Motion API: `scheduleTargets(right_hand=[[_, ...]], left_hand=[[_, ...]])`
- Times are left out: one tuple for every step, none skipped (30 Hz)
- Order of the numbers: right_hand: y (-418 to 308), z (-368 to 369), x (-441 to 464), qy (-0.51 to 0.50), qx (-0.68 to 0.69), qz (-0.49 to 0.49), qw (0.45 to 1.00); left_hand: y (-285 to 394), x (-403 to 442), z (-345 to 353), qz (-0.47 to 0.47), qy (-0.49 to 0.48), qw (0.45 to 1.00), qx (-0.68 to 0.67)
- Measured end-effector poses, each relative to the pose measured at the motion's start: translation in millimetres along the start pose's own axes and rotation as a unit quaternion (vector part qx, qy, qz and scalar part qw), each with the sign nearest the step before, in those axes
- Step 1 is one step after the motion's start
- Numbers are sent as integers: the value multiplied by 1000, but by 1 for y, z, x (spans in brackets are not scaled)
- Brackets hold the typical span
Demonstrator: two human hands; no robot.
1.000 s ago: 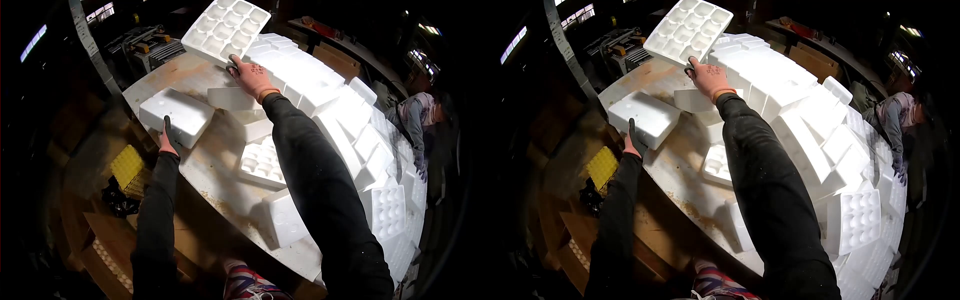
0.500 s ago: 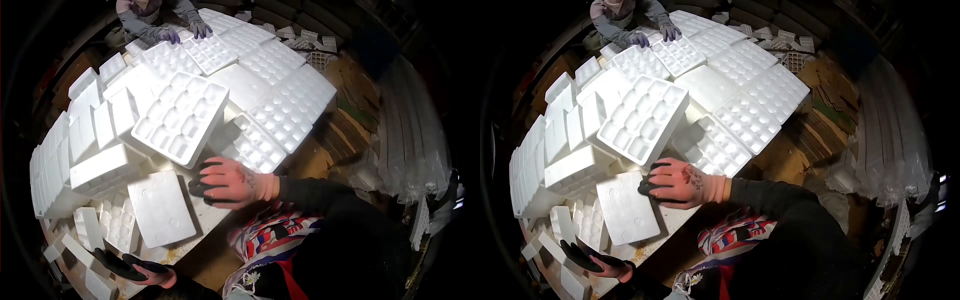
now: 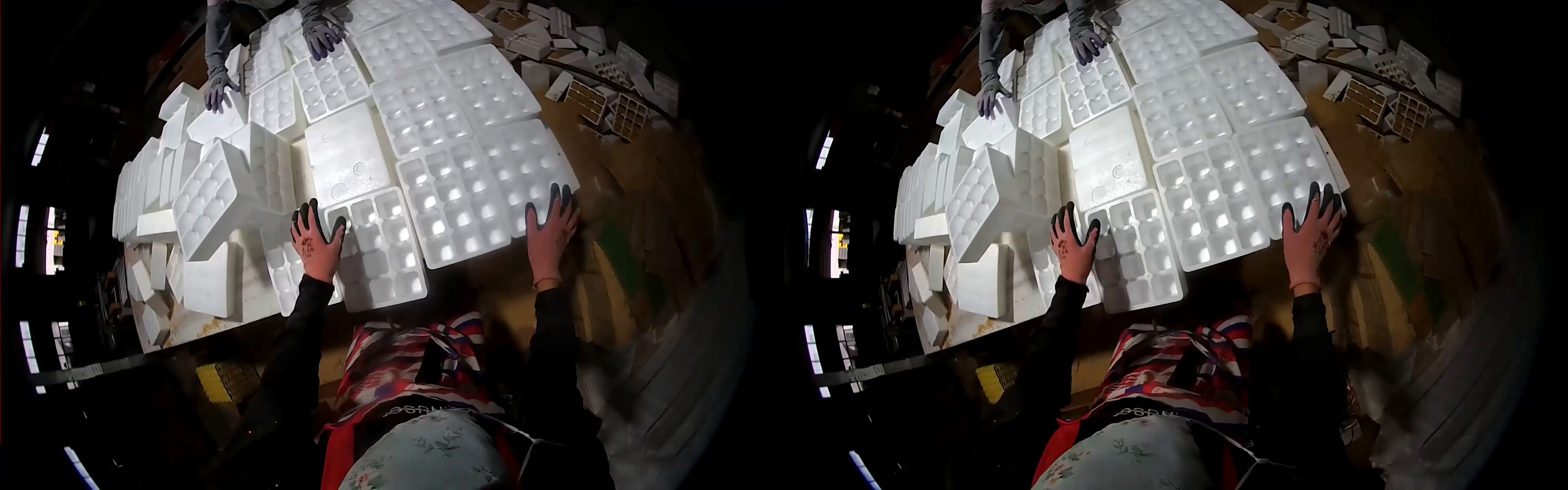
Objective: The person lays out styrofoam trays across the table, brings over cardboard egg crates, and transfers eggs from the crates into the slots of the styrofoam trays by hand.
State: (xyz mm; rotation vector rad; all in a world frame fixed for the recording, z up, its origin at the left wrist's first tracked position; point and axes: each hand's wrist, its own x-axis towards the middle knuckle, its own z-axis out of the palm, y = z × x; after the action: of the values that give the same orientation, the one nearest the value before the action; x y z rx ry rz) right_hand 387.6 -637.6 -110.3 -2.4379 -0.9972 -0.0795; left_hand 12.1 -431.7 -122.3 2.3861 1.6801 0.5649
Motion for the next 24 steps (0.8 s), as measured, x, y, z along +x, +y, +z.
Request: scheduleTargets(right_hand=[[-13,10,-2,-20,-21,-67,997],[-36,11,-3,-98,-32,-92,990],[-53,17,-6,-108,-26,-163,980],[-71,21,-9,-166,-21,-204,964],[-83,31,-14,-186,-15,-268,945],[-95,40,-16,-220,12,-314,924],[-106,45,-20,-231,26,-335,913],[-112,56,-25,-248,19,-329,911],[-117,62,-26,-245,6,-325,913],[-120,66,-28,-245,-8,-319,916],[-123,69,-27,-260,-10,-307,915],[-125,72,-26,-275,-14,-296,915],[-128,72,-29,-295,-16,-283,913],[-129,71,-33,-301,-18,-283,910],[-129,71,-33,-304,-21,-285,909],[-130,73,-29,-301,-23,-287,909],[-131,74,-29,-303,-4,-277,912],[-129,77,-28,-310,-15,-280,908],[-131,77,-26,-318,-20,-277,907],[-134,77,-26,-329,-25,-273,904],[-134,79,-26,-320,-28,-278,905],[-133,81,-26,-312,-31,-283,906],[-132,83,-27,-306,-33,-289,906],[-133,81,-26,-318,-37,-283,904]], left_hand=[[4,28,3,-84,-18,996,39],[8,56,6,-165,-37,983,72],[8,81,12,-196,-74,970,125],[7,103,18,-225,-113,952,175],[7,122,22,-261,-143,936,191],[6,137,26,-293,-173,918,204],[6,146,24,-294,-197,916,191],[0,156,28,-302,-212,915,165],[-15,165,37,-309,-228,913,141],[-36,176,52,-314,-247,909,117],[-122,197,105,-283,-304,909,-37],[-78,186,63,-217,-304,893,-252],[-84,172,48,-35,-245,942,-227],[-62,165,25,-126,-257,884,-369],[-40,159,1,-220,-244,803,-497],[-23,157,-9,-271,-205,729,-595],[-28,164,-13,-286,-198,763,-545],[-33,172,-16,-301,-190,793,-494],[-27,175,-25,-250,-137,836,-470],[-28,176,-32,-192,-87,855,-475],[-17,177,-45,-149,-43,913,-378],[1,177,-61,-103,2,956,-274],[23,176,-72,-38,35,993,-102],[37,177,-70,18,43,999,-27]])
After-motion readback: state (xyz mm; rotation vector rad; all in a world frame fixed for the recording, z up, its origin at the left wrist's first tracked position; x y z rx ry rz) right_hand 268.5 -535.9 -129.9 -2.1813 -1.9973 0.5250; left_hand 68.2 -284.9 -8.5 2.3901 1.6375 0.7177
